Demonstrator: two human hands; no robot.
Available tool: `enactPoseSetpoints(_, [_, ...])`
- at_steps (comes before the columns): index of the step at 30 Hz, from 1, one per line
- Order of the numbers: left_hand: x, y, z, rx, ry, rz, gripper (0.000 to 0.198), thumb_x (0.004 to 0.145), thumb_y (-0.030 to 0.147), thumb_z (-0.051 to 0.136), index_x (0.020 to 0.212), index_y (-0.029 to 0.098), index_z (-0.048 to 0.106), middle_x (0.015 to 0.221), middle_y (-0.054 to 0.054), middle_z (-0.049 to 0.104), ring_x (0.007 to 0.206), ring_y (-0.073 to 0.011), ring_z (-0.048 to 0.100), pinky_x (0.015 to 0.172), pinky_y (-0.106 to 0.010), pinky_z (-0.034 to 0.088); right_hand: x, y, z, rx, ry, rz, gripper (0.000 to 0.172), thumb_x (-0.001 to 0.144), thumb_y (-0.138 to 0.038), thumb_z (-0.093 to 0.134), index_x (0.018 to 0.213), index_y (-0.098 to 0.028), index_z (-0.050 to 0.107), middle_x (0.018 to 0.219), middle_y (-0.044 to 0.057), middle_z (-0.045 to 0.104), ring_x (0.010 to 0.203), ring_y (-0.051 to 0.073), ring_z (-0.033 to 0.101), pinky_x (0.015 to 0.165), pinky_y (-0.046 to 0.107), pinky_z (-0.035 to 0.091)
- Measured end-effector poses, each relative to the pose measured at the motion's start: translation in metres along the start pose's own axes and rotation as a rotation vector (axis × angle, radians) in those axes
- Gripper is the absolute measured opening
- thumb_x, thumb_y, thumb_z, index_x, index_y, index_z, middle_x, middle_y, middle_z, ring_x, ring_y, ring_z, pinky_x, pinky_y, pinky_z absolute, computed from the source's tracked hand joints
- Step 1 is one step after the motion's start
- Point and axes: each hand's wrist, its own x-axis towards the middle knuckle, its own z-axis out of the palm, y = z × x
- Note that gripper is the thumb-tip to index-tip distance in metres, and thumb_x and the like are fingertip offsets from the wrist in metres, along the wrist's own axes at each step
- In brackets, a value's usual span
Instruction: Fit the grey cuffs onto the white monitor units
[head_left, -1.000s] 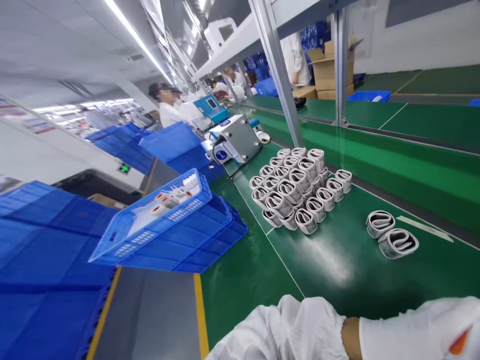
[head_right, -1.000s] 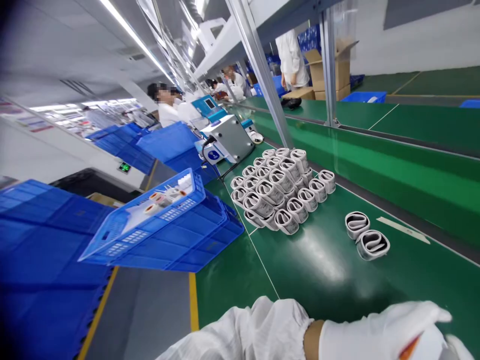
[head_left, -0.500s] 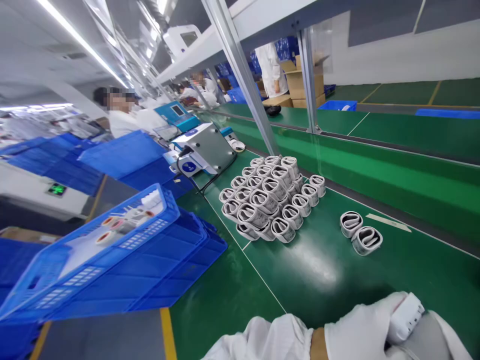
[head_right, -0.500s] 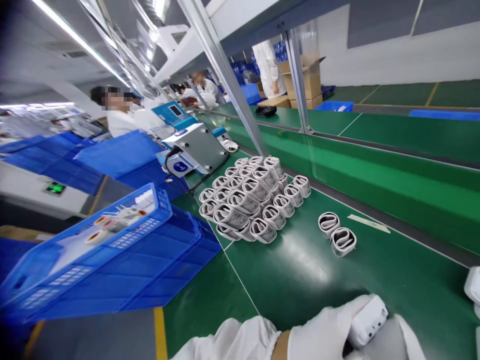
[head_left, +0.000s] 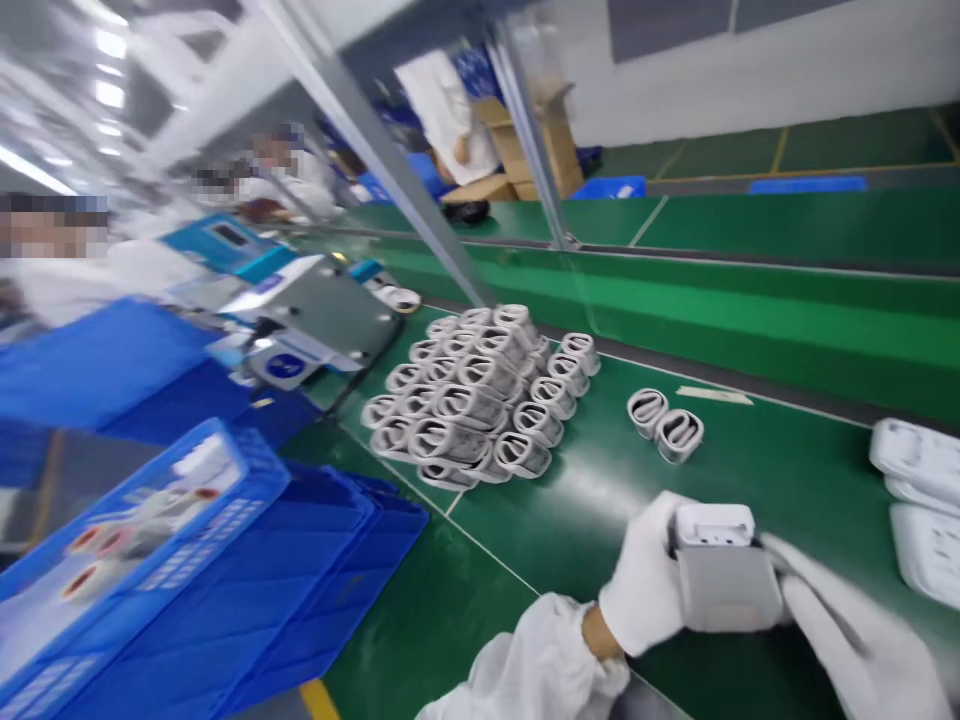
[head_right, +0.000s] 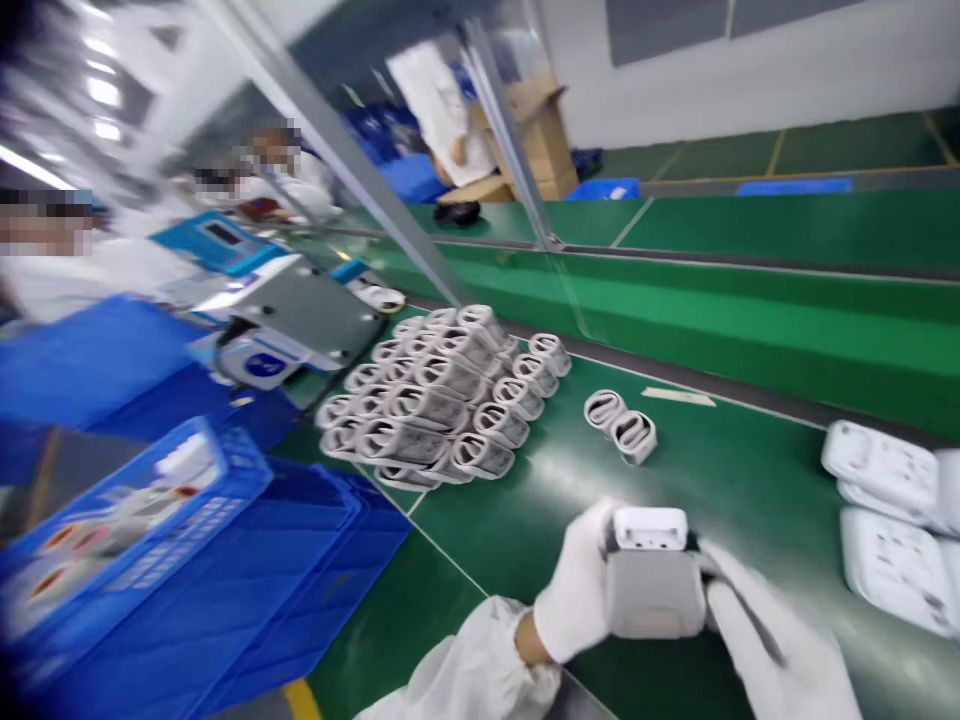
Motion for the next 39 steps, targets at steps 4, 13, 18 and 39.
enactPoseSetpoints(4, [-0.007,0.014,-0.007,0.353,0.038,0.292,0.025,0.062,0.025,0.089,0.080,0.017,0.073,0.081,-0.005,0.077,0.079,-0.0229,0.069,0.076,-0.032,0.057,0.009,-0.011,-0.012,0.085,-0.072,-0.159,0.031,0.105,-0.038,0.057,0.127,-0.026,0.075,0.132,0.007,0.074,0.115,0.024,0.074,0.096,0.030,0.064])
enactPoseSetpoints(13, [0.002,0.012,-0.018,0.478,-0.176,0.173,0.012,0.075,0.025,0.083,0.076,0.017,0.074,0.082,-0.006,0.078,0.078,-0.0220,0.070,0.076,-0.031,0.058,0.013,-0.025,-0.023,0.044,-0.301,-0.279,0.027,0.105,-0.043,0.061,0.116,-0.021,0.072,0.116,0.008,0.073,0.100,0.022,0.070,0.084,0.033,0.059])
enactPoseSetpoints(18, [0.002,0.008,-0.021,0.429,-0.260,0.055,0.013,0.080,0.022,0.082,0.091,0.015,0.078,0.101,-0.011,0.081,0.093,-0.0284,0.075,0.090,-0.040,0.059,0.016,-0.025,-0.026,0.083,-0.345,-0.304,0.029,0.108,-0.042,0.055,0.099,-0.020,0.072,0.105,0.006,0.071,0.093,0.019,0.068,0.080,0.029,0.055])
enactPoseSetpoints(39, [0.008,0.012,0.032,0.394,-0.165,-0.035,0.023,0.086,0.033,0.073,0.100,0.017,0.080,0.113,-0.008,0.080,0.113,-0.0305,0.071,0.104,-0.041,0.055,0.005,0.000,0.006,0.245,0.101,-0.023,0.015,0.094,-0.025,0.062,0.086,-0.017,0.072,0.075,0.003,0.064,0.064,0.016,0.059,0.059,0.026,0.046])
